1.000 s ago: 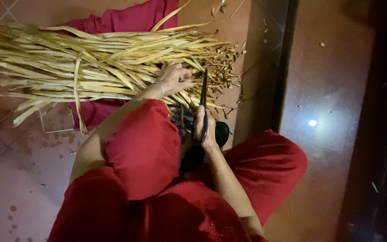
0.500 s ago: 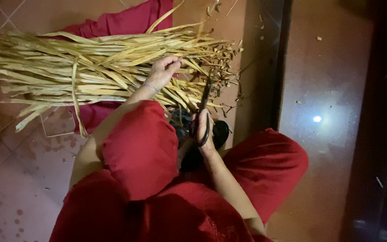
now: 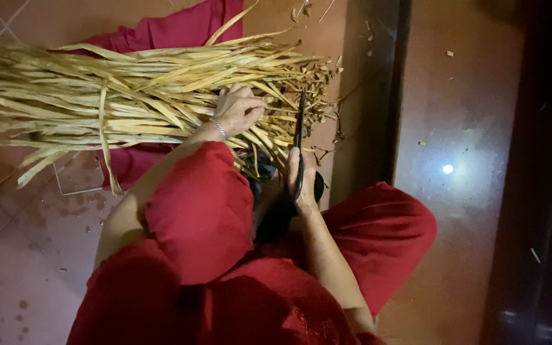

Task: The person sits on a tiled floor and uses scissors to trim the ends of a bundle of dried plant stalks resting on a red cloth. The person repeatedly cuts small sections from the stalks, then adjusts the bundle and the cloth before continuing.

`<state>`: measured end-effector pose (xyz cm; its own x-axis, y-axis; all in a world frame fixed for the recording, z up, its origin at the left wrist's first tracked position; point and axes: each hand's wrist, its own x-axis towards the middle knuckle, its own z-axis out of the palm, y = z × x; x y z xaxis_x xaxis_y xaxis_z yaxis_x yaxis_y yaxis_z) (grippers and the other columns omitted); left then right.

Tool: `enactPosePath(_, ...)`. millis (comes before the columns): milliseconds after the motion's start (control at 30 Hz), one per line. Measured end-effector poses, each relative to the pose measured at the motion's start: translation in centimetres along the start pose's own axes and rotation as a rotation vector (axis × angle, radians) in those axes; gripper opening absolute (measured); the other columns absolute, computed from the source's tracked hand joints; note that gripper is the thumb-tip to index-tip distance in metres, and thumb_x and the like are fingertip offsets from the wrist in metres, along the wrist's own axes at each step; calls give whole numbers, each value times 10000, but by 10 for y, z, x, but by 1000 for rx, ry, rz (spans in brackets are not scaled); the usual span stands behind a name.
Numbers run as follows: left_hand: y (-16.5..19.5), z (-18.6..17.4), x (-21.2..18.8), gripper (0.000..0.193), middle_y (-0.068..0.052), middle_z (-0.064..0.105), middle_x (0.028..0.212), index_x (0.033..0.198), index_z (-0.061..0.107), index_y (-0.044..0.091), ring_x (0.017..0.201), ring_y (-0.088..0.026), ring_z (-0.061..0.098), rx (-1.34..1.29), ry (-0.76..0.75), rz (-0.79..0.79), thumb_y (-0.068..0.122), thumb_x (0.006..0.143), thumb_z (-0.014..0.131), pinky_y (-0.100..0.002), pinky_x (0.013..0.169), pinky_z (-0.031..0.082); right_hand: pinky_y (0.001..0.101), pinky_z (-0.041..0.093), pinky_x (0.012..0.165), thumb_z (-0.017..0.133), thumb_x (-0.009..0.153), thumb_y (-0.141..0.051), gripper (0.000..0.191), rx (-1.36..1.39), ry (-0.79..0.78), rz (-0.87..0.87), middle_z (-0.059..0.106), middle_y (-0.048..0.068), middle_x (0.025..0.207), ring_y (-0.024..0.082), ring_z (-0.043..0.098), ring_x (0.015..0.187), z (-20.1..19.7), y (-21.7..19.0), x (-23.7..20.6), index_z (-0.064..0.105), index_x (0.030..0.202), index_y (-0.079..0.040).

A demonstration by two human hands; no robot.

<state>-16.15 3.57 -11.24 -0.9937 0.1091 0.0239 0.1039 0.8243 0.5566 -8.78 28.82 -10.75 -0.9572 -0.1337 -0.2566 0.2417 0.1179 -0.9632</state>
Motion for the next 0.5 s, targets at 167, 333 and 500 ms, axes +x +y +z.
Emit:
enactPosePath(167, 10, -7, -2, 249, -9, 597, 1011, 1002, 815, 296, 1105, -229, 462, 197, -220, -27, 429, 984, 605, -460, 982, 281, 387, 470, 637, 428, 1092, -474, 520, -331, 68, -58, 600, 91, 745, 211, 581, 685, 2, 9, 1, 616, 926, -18)
enactPosePath(333, 9, -10, 14, 342, -62, 600, 905, 939, 804, 240, 995, -246, 528, 177, -372, -100, 430, 1047, 541, -494, 985, 342, 438, 518, 659, 529, 997, -554, 552, -322, -63, 111, 663, 159, 741, 319, 660, 711, 6, 6, -1, 661, 962, -19)
enactPosePath(500, -3, -14, 33, 178, -62, 620, 1006, 994, 739, 98, 937, -243, 574, 45, -15, -180, 214, 985, 604, -417, 896, 468, 452, 508, 859, 626, 970, -572, 550, -555, -208, 116, 713, 228, 1021, 388, 674, 1005, 10, -15, -12, 721, 1078, -41)
